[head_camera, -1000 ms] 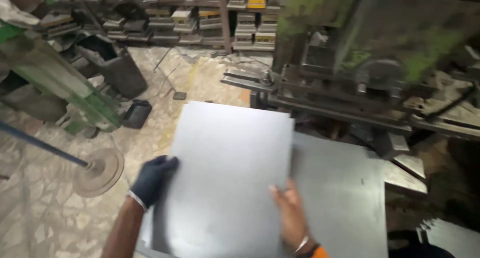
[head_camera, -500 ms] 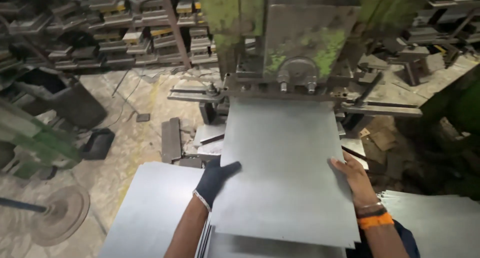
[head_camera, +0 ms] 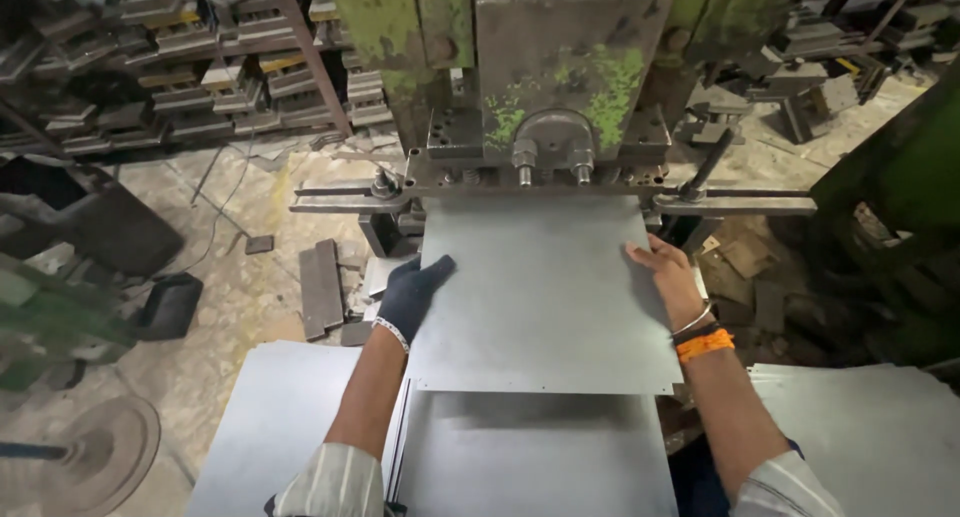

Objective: Operating an industrial press machine to punch holes into and shape metal sheets.

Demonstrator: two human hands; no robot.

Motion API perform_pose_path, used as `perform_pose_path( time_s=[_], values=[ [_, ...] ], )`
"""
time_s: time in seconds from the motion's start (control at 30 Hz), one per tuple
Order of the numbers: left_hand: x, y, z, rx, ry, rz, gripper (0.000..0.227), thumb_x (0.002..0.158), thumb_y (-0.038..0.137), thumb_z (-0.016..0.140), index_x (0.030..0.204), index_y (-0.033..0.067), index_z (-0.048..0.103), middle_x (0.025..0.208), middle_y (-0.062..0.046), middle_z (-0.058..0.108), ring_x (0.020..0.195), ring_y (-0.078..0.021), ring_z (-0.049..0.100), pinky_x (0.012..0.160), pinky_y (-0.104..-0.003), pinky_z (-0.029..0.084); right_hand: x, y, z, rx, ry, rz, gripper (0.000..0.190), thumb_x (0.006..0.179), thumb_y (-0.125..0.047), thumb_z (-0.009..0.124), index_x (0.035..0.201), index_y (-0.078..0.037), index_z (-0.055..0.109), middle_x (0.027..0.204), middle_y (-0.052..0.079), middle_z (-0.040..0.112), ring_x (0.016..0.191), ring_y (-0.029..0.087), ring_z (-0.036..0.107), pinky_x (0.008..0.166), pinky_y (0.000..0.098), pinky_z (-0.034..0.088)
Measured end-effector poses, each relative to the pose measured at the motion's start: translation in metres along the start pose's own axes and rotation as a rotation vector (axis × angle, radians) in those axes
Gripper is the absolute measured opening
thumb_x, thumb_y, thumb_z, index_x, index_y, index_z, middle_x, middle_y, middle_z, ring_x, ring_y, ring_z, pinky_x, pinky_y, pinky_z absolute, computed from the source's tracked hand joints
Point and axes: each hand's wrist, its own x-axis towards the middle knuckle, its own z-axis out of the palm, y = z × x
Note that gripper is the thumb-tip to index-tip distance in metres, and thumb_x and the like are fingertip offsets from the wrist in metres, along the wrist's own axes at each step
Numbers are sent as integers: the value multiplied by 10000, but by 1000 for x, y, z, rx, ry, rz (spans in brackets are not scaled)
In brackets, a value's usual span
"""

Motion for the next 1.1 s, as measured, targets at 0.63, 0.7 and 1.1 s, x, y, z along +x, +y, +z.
perform_pose_path(
  time_s=[0.63,0.7,1.1],
  values=[
    [13,-1,-2,82,13,-60,613,721,337,979,1229,84,746,1087,-142,769,1032,-245,738,1002,-408,553,-40,-44,20,-17,-40,24,292,723,-244,924,903,-93,751,777,-2,669,742,69,632,708,216,484],
    [2,6,-1,65,34,-66,652,714,297,982,1260,47,729,1123,-154,760,1056,-239,719,1022,-400,531,-70,-75,34,8,-33,56,302,716,-208,920,913,-63,743,771,26,666,707,94,631,697,232,498],
    [30,-25,-7,-116,-146,18,784,809,255,921,1472,65,547,1346,-192,653,1261,-312,627,1137,-467,452,-41,-33,16,5,-127,-97,312,908,-164,771,1207,-106,706,987,49,685,886,102,612,831,303,540]
  ],
)
